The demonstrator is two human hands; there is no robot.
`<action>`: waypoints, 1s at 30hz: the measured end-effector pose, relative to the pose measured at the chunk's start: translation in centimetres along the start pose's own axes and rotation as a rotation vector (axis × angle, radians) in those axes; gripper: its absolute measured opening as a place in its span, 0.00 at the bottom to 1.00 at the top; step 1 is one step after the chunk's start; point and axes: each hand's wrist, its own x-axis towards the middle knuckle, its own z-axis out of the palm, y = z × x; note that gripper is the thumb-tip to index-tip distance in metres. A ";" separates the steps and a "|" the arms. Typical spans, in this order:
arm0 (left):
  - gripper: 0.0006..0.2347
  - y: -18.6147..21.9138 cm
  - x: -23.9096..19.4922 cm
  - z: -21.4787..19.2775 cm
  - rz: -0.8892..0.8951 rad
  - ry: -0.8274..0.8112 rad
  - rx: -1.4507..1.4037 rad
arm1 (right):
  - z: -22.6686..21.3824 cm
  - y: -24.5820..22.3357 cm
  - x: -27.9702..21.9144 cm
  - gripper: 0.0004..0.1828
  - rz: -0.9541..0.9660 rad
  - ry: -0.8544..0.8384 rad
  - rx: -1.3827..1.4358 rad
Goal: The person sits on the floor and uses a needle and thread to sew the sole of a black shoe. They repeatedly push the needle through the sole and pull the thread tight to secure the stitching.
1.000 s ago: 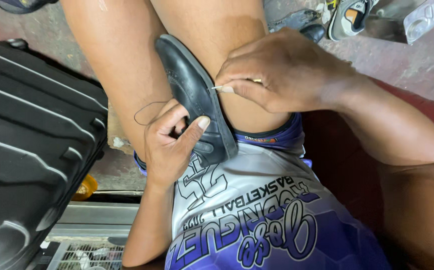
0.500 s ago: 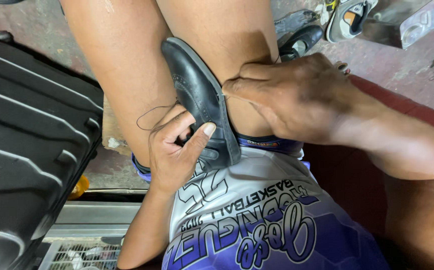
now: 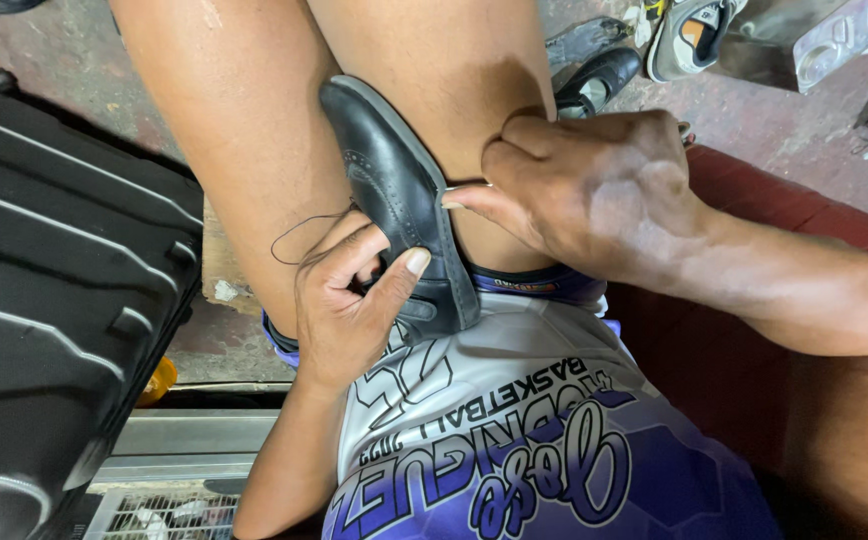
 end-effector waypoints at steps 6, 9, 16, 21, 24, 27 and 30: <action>0.11 0.0 0.0 0.0 -0.001 -0.009 0.009 | 0.9 0.8 -0.3 0.28 -0.013 0.026 0.047; 0.12 0.0 0.0 -0.1 -0.024 -0.009 -0.015 | 1.0 1.1 -0.5 0.24 -0.034 0.015 0.154; 0.12 -0.5 -0.6 -0.1 -0.082 -0.009 -0.140 | 2.0 1.9 -0.3 0.06 -0.031 -0.052 0.500; 0.11 -0.8 -0.7 0.0 -0.049 -0.011 -0.161 | 2.0 2.8 -0.1 0.11 -0.062 -0.095 0.691; 0.11 -0.9 -0.9 0.0 -0.081 -0.006 -0.192 | 2.0 3.2 0.3 0.13 -0.036 -0.165 0.815; 0.12 -1.0 -0.8 0.1 -0.086 -0.003 -0.213 | 1.9 3.6 0.6 0.15 -0.036 -0.215 0.896; 0.12 -1.1 -1.0 0.2 -0.080 0.008 -0.214 | 1.3 3.6 0.7 0.19 -0.005 -0.290 0.884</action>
